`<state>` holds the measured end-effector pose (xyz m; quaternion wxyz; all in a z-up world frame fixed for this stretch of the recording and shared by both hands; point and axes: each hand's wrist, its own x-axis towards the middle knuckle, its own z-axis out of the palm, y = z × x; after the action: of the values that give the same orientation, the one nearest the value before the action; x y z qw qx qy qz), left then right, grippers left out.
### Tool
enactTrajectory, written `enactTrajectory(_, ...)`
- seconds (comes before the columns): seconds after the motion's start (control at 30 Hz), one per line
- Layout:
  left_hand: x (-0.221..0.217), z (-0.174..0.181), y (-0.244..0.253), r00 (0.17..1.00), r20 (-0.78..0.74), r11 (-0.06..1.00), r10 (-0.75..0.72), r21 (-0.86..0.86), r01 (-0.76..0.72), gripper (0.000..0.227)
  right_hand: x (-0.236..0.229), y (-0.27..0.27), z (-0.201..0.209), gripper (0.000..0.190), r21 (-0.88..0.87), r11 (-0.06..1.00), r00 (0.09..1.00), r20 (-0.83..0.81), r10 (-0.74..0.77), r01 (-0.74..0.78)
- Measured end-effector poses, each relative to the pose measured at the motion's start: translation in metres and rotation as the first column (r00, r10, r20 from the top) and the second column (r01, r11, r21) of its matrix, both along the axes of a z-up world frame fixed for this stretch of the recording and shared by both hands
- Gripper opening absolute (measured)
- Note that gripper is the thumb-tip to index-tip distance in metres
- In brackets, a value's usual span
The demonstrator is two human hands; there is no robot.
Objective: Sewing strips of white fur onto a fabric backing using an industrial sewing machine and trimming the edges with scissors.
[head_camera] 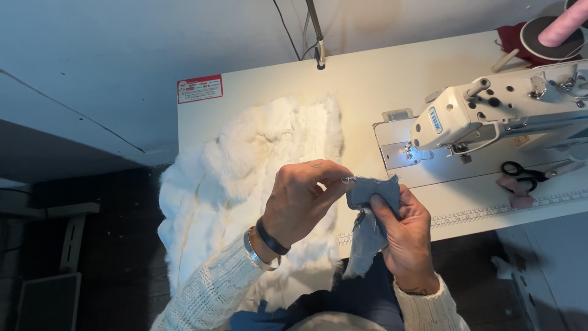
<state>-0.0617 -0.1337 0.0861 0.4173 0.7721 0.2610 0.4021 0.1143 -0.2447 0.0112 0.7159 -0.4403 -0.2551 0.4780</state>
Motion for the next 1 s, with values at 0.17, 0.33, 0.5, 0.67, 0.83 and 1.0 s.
enactTrajectory(0.17, 0.003, -0.003, -0.002, 0.998, 0.036, 0.998, -0.052, -0.04, 0.053, 0.009, 0.008, -0.006, -0.005, 0.041, -0.037, 0.999, 0.984, 0.178, 0.015, -0.009)
enactTrajectory(0.33, 0.006, -0.03, 0.019, 0.937, 0.081, 0.909, -0.338, -0.231, 0.348, 0.011, 0.018, -0.01, 0.014, 0.022, -0.069, 0.995, 0.917, 0.388, 0.092, -0.071)
enactTrajectory(0.5, 0.018, -0.075, 0.104, 0.994, -0.113, 0.996, -0.002, 0.086, 0.012, 0.023, 0.033, -0.013, 0.021, 0.019, -0.065, 0.997, 0.927, 0.369, 0.072, -0.051)
enactTrajectory(0.67, 0.044, -0.109, 0.208, 0.9, -0.417, 0.951, -0.123, 0.209, 0.227, 0.064, 0.032, -0.014, 0.025, 0.016, -0.179, 0.912, 0.873, 0.268, 0.407, -0.37)
enactTrajectory(0.83, 0.076, -0.156, 0.258, 0.77, -0.561, 0.894, -0.302, 0.113, 0.433, 0.056, 0.005, 0.002, 0.028, 0.013, -0.249, 0.895, 0.756, 0.478, 0.447, -0.371)
enactTrajectory(1.0, 0.074, -0.124, 0.255, 0.743, -0.584, 0.913, -0.328, 0.007, 0.408, 0.032, -0.011, 0.04, 0.035, 0.021, -0.239, 0.966, 0.486, 0.836, 0.254, -0.094)
